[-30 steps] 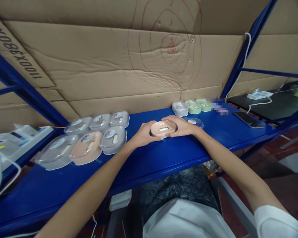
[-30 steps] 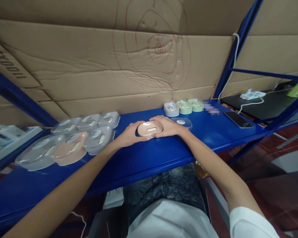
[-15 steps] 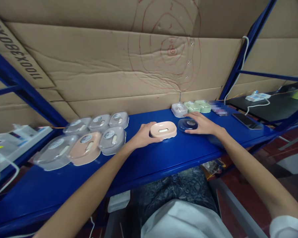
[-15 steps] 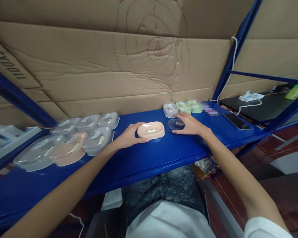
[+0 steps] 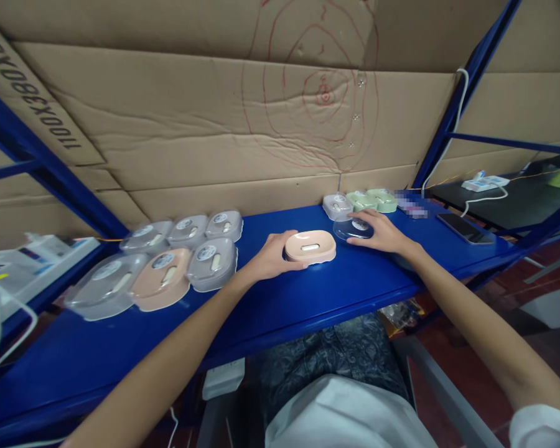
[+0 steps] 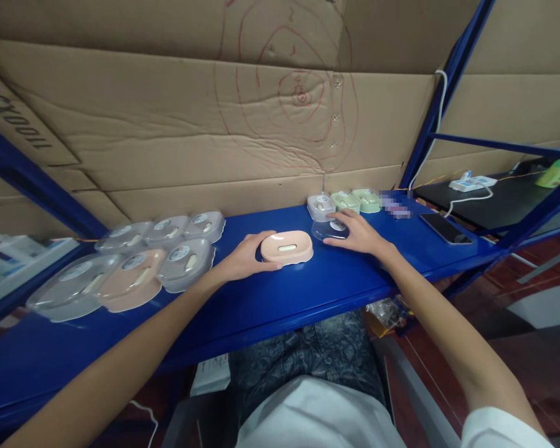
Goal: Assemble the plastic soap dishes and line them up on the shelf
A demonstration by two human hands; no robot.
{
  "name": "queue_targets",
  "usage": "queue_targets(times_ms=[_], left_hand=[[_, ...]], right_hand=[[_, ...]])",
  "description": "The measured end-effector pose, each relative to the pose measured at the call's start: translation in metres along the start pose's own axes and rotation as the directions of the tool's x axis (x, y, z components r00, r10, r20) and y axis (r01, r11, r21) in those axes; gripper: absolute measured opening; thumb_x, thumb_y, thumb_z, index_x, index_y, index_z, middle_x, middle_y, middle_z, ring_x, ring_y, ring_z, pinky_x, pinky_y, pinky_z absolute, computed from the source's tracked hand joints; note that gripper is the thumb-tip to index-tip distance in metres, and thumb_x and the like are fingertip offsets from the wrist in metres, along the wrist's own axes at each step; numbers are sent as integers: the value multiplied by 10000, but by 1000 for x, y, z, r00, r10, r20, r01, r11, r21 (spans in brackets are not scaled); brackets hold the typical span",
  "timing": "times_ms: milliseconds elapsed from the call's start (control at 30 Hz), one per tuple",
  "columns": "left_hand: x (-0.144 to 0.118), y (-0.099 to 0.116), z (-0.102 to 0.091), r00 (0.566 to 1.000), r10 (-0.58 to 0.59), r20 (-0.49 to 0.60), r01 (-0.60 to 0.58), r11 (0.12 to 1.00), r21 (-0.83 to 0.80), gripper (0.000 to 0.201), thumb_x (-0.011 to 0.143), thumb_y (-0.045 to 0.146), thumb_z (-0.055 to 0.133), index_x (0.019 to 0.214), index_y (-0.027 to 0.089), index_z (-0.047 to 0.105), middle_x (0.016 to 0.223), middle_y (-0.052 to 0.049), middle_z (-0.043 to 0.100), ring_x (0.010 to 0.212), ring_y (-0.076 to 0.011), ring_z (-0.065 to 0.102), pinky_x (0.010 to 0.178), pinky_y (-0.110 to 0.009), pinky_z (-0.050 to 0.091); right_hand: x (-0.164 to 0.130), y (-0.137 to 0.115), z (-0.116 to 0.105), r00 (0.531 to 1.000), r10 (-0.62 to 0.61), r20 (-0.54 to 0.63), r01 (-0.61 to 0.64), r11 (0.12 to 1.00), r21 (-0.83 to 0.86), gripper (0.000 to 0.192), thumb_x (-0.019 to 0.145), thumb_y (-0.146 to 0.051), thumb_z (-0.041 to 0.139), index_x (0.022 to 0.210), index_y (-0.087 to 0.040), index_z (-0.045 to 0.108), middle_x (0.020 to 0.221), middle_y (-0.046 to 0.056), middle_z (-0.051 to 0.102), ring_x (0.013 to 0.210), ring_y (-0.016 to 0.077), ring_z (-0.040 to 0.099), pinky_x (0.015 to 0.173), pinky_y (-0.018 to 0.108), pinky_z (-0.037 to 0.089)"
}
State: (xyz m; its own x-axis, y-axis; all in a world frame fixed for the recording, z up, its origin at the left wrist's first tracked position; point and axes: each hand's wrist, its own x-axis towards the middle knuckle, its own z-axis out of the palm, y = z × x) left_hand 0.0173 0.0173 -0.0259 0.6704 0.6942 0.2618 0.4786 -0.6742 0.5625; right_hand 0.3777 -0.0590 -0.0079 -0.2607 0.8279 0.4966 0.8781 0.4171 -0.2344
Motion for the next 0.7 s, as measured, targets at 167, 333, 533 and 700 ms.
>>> queue_targets(times_ms=[167,333,533,700], left_hand=[[-2,5,7,1000,-9,-17,8,998,-55,1010,669,569,961,1533,230,563,1556,-137,620,1414,-422,556,1199,-558,425],[-3,13,8,1000,15,-4,-15,996,-92,937,671,551,970,1466,220,599,1486,-141,661,1390,-408,595,1190,-557,446],[-3,16,8,1000,13,-16,-15,988,-155,939,673,537,969,1463,214,578,1480,-158,659,1383,-429,620,1167,-588,469],[-3,15,10,999,27,-18,-31,975,-222,935,677,508,972,1470,223,567,1484,-152,657,1393,-408,621,1173,-571,467]], right_hand=[[18,-38,0,987,-120,-103,137,975,173,686,873,-644,821,1438,-281,682,1342,128,722,1202,360,703,1056,568,564],[34,-70,21,974,-223,-51,228,935,273,714,822,-622,878,1437,-305,701,1310,110,720,1212,332,693,1089,546,559],[39,-78,43,973,-224,-50,228,923,310,728,809,-623,893,1431,-290,713,1273,112,705,1158,316,706,1053,529,583],[36,-77,50,973,-223,-64,231,915,330,718,812,-606,894,1423,-274,718,1256,117,708,1139,305,712,1034,518,588]])
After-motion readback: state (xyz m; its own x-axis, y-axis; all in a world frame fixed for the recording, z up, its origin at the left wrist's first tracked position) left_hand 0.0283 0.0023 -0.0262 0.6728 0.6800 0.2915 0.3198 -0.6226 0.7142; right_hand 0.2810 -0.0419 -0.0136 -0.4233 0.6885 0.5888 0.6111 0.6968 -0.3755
